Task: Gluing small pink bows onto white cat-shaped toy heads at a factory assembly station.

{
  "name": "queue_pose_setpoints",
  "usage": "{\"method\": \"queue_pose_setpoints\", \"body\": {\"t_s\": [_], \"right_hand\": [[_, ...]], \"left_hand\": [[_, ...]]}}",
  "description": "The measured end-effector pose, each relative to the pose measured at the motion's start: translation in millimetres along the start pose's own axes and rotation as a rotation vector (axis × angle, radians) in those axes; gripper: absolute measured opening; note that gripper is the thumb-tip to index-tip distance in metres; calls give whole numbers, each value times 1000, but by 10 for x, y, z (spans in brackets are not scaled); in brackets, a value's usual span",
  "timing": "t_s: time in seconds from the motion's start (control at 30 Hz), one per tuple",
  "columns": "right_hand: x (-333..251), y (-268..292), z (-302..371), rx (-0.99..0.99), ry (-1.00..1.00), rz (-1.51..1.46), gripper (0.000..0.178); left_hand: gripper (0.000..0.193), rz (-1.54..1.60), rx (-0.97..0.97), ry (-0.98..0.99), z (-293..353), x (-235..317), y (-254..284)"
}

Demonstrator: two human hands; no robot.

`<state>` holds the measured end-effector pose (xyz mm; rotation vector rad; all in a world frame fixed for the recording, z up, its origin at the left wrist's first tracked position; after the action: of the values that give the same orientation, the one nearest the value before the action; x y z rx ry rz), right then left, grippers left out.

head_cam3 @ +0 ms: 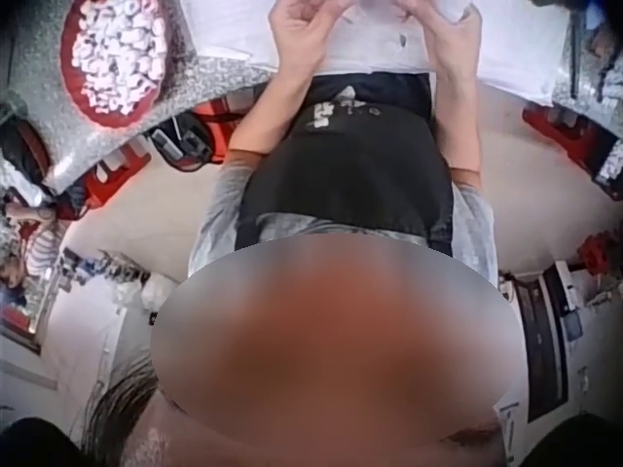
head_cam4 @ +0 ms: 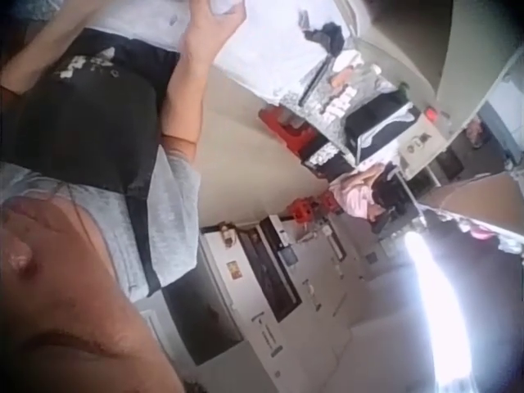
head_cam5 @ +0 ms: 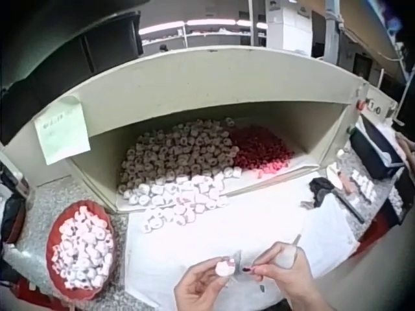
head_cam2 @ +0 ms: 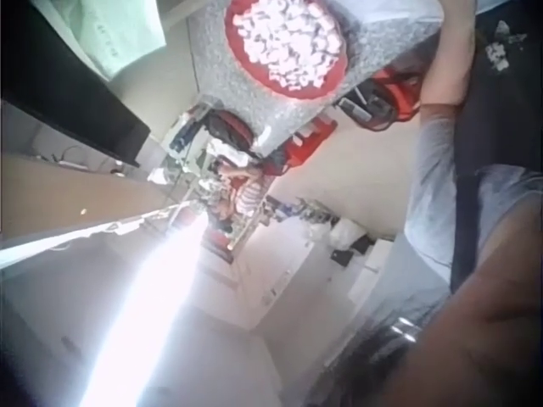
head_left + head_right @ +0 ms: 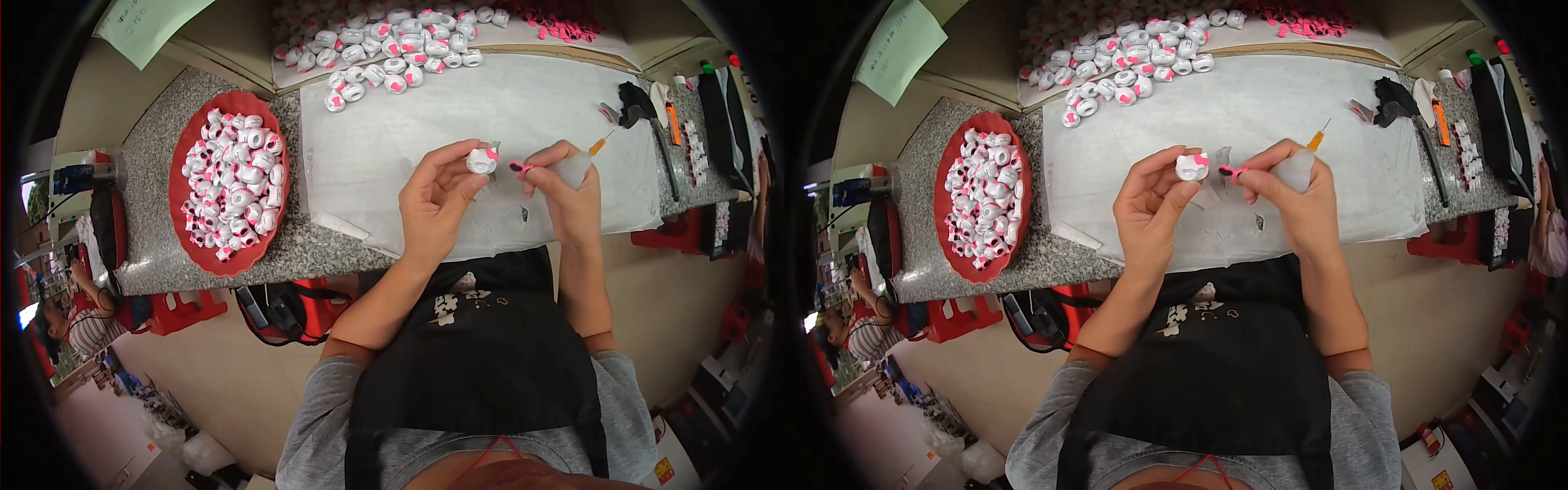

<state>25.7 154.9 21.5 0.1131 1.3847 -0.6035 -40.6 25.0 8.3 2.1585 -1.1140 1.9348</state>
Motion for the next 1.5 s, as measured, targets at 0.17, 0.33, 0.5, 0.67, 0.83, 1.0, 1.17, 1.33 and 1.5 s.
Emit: {"method": "queue_pose_setpoints", "body": {"t_s": [0.17,0.33,0.5,0.67,0.83,1.0,1.17,1.33,1.5], "right_hand": [[49,-89,76,-45,-23,-59,8],[50,-112,85,-63,15,44,7],[65,-79,61,-2,40,75,7],[68,-116,79,15,92,104,14],[70,-123,78,-5,164,139,25],[111,-236,72,-121,-37,-5,32],[132,-182,67,-115,3,-10,28],[130,-177,90,-116,9,-26,27],[159,-162,76,-97,8,-75,27]], "left_hand": [[29,-111,-22,-47,28,-35,-25],[28,-225,-53,-121,33,-29,-41],[30,-222,-94,-134,31,-15,-62],[28,-88,-112,-88,14,31,-74],[26,125,-76,69,17,-28,-25],[24,203,-120,107,33,-49,-34],[22,199,-143,116,38,-67,-54],[21,176,-157,76,41,-51,-56],[22,167,-165,93,25,-60,-86]]}}
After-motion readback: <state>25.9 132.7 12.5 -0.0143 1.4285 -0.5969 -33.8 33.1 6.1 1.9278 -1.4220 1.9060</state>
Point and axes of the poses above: each hand's wrist, its own z-axis away from the middle knuckle, its own y-axis out of the back of the hand, x = y × z, the point moved 5 cm from there along -z, towards the middle knuckle, and after that the axes turned 7 degrees about -y, right-handed, at the moved point
